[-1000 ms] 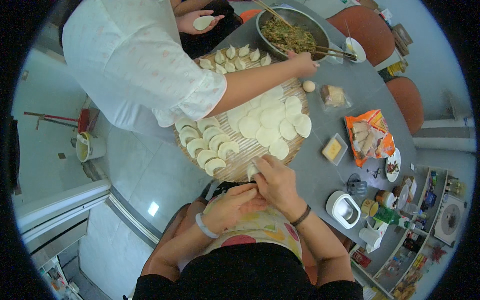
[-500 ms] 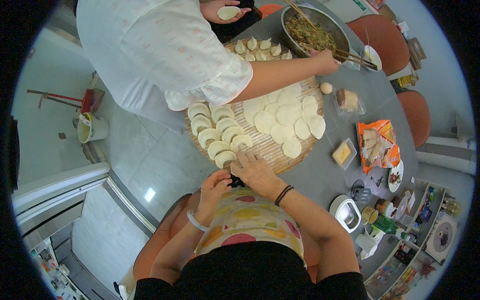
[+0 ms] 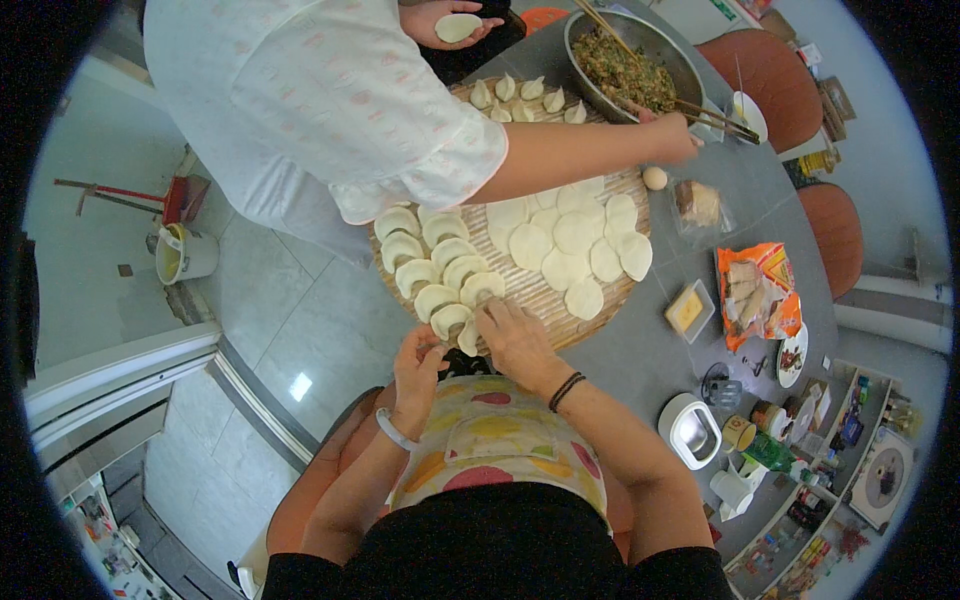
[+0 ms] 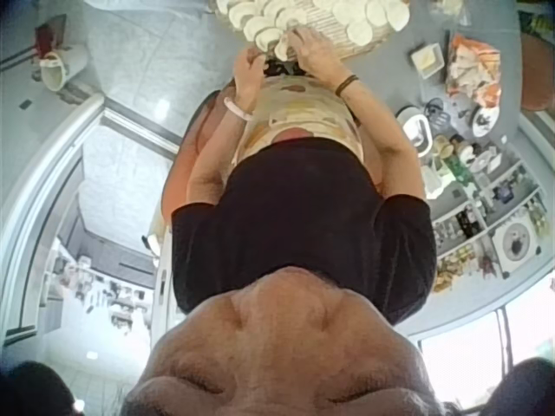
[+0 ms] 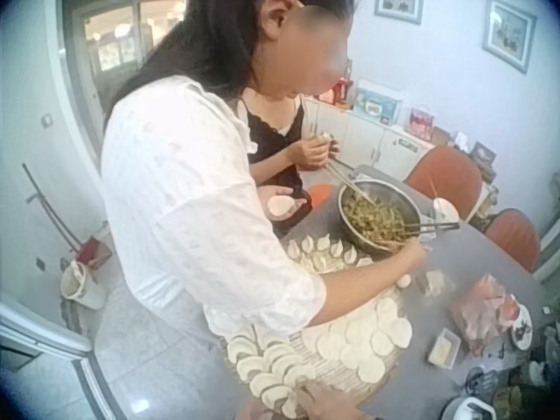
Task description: The recorder is seen stuffing and folding dumplings at a table with other people.
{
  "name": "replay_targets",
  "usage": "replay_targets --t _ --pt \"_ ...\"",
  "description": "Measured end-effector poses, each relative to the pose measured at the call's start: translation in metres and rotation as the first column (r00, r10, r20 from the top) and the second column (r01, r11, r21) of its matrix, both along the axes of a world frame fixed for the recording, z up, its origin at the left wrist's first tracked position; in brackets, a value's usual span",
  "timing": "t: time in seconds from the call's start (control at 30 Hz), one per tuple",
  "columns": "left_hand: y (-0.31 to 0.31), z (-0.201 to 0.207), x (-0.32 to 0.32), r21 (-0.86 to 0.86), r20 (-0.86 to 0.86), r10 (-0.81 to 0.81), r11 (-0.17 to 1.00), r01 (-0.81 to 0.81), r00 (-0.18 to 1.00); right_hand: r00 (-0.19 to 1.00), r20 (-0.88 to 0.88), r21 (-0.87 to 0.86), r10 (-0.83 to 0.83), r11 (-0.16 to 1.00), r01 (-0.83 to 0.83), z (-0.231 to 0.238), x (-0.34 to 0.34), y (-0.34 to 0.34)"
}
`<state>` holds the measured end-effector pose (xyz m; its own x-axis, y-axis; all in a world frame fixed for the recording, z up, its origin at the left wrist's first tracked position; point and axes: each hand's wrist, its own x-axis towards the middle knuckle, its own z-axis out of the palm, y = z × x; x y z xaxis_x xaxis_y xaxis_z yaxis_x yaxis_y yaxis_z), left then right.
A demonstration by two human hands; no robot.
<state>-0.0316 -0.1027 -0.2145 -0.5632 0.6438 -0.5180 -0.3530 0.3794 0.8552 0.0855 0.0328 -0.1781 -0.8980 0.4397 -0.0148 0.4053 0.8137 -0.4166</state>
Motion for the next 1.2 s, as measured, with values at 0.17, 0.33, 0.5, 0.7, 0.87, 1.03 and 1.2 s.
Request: replay_targets --t 0.17,0.33,0.5,0.7,0.87,1.03,1.2 --pt "-0.001 -0.004 0.002 -0.034 0.158 0.014 0.999 -0.009 0.987 0.997 -0.054 0.053 0.050 0.997 -0.047 -0.005 -0.002 0.009" --pt "0.000 0.000 0.013 -0.077 0.207 0.044 0.997 -0.028 0.977 0.992 -0.046 0.024 0.114 0.993 -0.113 0.000 -0.003 0.018" --pt "-0.003 0.002 0.013 -0.102 0.189 0.059 0.994 -0.040 0.980 0.992 0.002 -0.024 0.127 0.992 -0.127 0.003 -0.004 0.022" --pt "-0.001 0.011 -0.004 -0.056 0.120 0.110 0.993 -0.104 0.987 0.976 -0.150 -0.042 -0.157 0.987 0.152 0.003 0.000 0.026" --pt "0.004 0.013 -0.010 0.017 0.043 0.138 0.990 -0.138 0.990 0.977 -0.057 -0.053 -0.207 0.978 0.204 0.001 -0.019 0.043" --pt "0.003 0.013 -0.012 0.013 0.009 0.095 0.995 -0.095 0.995 0.976 0.021 -0.020 -0.217 0.976 0.218 -0.003 -0.026 0.044" --pt "0.002 0.017 -0.011 0.003 0.031 0.082 0.997 -0.083 0.996 0.985 0.018 0.100 -0.173 0.980 0.170 -0.007 -0.021 0.064"
